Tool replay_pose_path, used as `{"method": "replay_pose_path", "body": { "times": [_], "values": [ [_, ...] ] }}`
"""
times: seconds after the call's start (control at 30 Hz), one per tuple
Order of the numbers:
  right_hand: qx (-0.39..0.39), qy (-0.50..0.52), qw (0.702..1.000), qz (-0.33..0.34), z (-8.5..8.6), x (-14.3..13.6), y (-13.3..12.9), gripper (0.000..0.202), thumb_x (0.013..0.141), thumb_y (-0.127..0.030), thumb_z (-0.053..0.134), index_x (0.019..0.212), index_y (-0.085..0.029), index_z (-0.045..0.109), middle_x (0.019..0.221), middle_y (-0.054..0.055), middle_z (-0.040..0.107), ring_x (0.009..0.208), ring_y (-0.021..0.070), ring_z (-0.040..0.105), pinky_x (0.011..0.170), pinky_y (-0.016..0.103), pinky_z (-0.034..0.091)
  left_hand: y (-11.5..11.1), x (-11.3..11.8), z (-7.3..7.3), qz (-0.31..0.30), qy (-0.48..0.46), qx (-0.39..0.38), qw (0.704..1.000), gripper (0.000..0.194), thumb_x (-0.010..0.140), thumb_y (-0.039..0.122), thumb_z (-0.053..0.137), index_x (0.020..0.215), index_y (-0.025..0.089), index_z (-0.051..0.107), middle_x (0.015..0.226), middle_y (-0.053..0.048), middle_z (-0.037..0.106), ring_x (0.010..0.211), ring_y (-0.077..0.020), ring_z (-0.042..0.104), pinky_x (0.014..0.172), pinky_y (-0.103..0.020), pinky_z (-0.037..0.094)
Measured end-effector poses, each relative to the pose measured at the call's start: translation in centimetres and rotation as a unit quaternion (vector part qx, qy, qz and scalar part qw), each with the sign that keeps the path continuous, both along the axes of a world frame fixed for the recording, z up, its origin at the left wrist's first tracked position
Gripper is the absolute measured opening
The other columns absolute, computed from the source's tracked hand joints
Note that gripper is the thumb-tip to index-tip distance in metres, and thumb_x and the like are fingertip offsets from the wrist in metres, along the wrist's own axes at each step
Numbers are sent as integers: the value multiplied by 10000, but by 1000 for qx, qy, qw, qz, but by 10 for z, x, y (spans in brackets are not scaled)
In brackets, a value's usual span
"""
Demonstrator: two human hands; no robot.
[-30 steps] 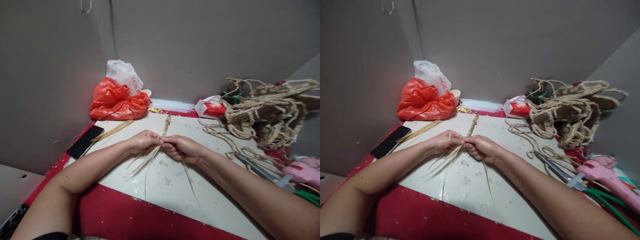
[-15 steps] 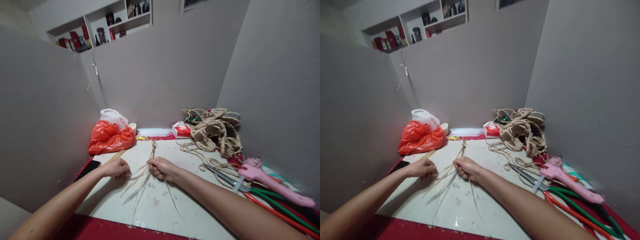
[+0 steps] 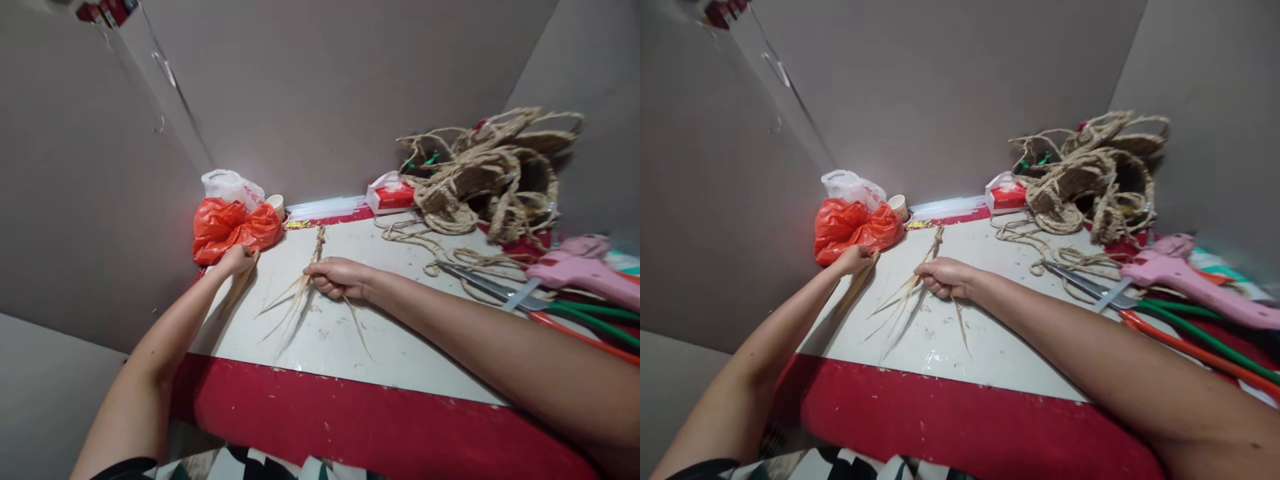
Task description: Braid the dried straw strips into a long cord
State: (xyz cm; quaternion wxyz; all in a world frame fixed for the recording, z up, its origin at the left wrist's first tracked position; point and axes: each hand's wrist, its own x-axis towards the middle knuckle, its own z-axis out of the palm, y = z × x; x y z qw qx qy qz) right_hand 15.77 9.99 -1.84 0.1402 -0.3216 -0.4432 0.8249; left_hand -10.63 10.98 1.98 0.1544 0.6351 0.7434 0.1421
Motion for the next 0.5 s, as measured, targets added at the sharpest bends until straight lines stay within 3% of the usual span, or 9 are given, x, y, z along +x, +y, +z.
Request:
{"method": "replay_pose_path", "body": {
  "times": [0.13, 0.27, 0.5],
  "values": [
    [10, 7, 1000, 17, 2, 2, 1, 220, 879, -187, 413, 762, -83, 568, 433, -103, 203, 333, 20, 129, 296, 128, 96, -6, 3, 18, -19, -155, -36, 987, 84, 629, 203, 611, 653, 163, 541, 549, 16, 533, 547, -127, 536, 563, -254, 437],
    [9, 9, 1000, 22, 3, 2, 2, 233, 882, -184, 398, 787, -76, 581, 437, -106, 194, 336, 22, 118, 300, 126, 94, -17, 15, 32, -64, -307, -73, 947, 161, 613, 237, 644, 668, 162, 512, 577, 29, 521, 511, -84, 512, 530, -225, 452],
    [31, 40, 998, -33, 3, -12, 2, 191, 856, -200, 447, 745, -103, 570, 421, -110, 205, 328, 24, 114, 292, 128, 100, -18, 49, 26, -106, -400, -145, 899, 230, 625, 260, 683, 661, 150, 484, 549, 45, 476, 448, -40, 445, 457, -169, 395]
  ]
}}
